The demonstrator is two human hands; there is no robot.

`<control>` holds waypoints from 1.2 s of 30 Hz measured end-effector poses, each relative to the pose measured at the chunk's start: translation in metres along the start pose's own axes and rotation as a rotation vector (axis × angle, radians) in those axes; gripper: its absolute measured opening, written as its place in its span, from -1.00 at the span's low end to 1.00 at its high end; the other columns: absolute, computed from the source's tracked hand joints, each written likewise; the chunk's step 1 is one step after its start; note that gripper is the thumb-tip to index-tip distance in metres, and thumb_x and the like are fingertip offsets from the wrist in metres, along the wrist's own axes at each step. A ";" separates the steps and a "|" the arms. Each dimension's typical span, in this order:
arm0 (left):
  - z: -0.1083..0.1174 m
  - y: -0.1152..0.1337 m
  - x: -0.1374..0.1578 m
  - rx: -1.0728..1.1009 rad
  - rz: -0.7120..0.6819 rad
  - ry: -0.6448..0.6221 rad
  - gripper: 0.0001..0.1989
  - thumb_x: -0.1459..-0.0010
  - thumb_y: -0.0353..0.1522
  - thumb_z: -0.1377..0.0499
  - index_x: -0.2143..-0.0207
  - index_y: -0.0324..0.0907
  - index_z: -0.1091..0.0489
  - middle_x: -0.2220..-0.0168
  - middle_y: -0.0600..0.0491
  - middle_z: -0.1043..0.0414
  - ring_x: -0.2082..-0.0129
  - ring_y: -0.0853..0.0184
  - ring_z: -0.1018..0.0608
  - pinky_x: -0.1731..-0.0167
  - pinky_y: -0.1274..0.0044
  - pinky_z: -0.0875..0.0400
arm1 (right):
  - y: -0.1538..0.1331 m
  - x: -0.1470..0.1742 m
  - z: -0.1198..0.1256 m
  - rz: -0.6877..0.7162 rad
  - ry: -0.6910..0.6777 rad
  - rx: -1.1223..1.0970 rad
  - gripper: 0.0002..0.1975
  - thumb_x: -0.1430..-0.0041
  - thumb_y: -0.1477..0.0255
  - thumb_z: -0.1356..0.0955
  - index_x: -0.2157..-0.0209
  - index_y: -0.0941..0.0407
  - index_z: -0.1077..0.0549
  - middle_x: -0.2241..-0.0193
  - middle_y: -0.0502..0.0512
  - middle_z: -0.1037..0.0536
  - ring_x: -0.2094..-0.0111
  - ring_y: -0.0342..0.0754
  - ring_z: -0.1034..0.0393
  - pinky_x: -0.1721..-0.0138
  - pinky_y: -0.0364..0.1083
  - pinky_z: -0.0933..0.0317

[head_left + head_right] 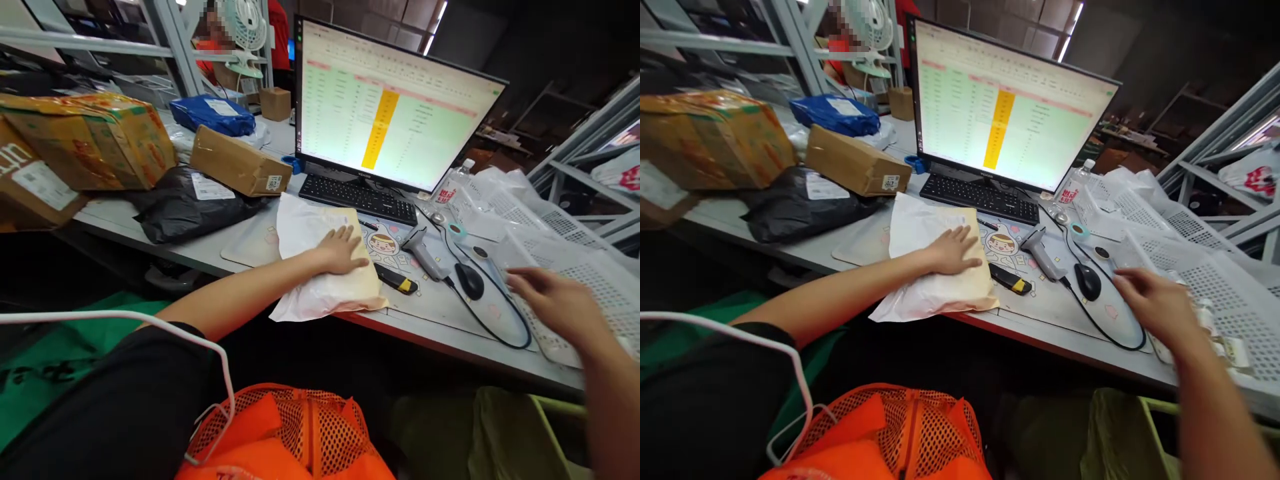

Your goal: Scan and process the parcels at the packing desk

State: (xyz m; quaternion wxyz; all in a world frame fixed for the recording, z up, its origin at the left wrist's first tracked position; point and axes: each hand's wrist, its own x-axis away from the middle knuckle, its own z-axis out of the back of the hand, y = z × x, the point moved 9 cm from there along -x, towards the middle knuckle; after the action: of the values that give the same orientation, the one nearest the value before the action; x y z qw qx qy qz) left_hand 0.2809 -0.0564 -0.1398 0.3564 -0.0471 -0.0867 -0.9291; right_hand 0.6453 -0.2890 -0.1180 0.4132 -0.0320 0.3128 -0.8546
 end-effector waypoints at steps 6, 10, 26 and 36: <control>-0.021 0.003 0.040 -0.077 -0.181 -0.092 -0.19 -0.41 0.09 -0.03 -0.46 -0.27 -0.28 -0.58 -0.27 0.14 -0.59 -0.15 0.02 -0.52 0.04 0.16 | -0.104 -0.042 -0.149 0.088 -0.380 0.233 -0.35 -0.33 0.26 -0.39 -0.34 0.31 -0.37 -0.18 0.48 -0.57 -0.14 0.30 -0.54 -0.18 0.11 -0.34; -0.022 -0.003 0.060 -0.102 -0.173 -0.033 -0.21 -0.44 0.08 0.03 -0.48 -0.25 -0.25 -0.58 -0.25 0.10 -0.59 -0.11 0.03 -0.52 0.07 0.17 | -0.117 -0.045 -0.194 0.040 -0.343 0.374 -0.42 -0.33 0.31 -0.34 -0.28 0.32 -0.36 -0.12 0.53 -0.58 -0.16 0.36 -0.51 -0.11 0.13 -0.36; -0.026 0.006 0.062 -0.161 -0.185 0.050 -0.23 -0.50 0.04 0.04 -0.45 -0.36 -0.27 -0.53 -0.36 -0.02 -0.56 -0.18 -0.05 -0.48 0.01 0.10 | -0.235 0.036 -0.114 0.589 -0.405 -0.113 -0.81 -0.14 0.25 -0.47 0.28 0.06 -0.65 0.36 0.08 -0.70 0.32 0.12 -0.59 0.30 -0.02 -0.38; -0.028 0.002 0.064 -0.111 -0.178 0.062 -0.24 -0.50 0.04 0.00 -0.46 -0.33 -0.27 -0.54 -0.33 0.00 -0.57 -0.16 -0.04 -0.50 -0.01 0.11 | -0.209 0.012 -0.142 0.539 -0.316 0.030 -0.81 -0.22 0.26 -0.46 0.22 0.05 -0.66 0.33 0.15 -0.71 0.26 0.14 -0.61 0.26 -0.04 -0.34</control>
State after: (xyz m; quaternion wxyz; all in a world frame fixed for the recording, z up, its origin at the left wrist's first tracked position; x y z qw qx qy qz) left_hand 0.2343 -0.1054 -0.1575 0.2716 -0.0299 -0.0277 -0.9615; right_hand 0.4491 -0.1290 -0.1165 0.6689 -0.0746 0.2293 -0.7032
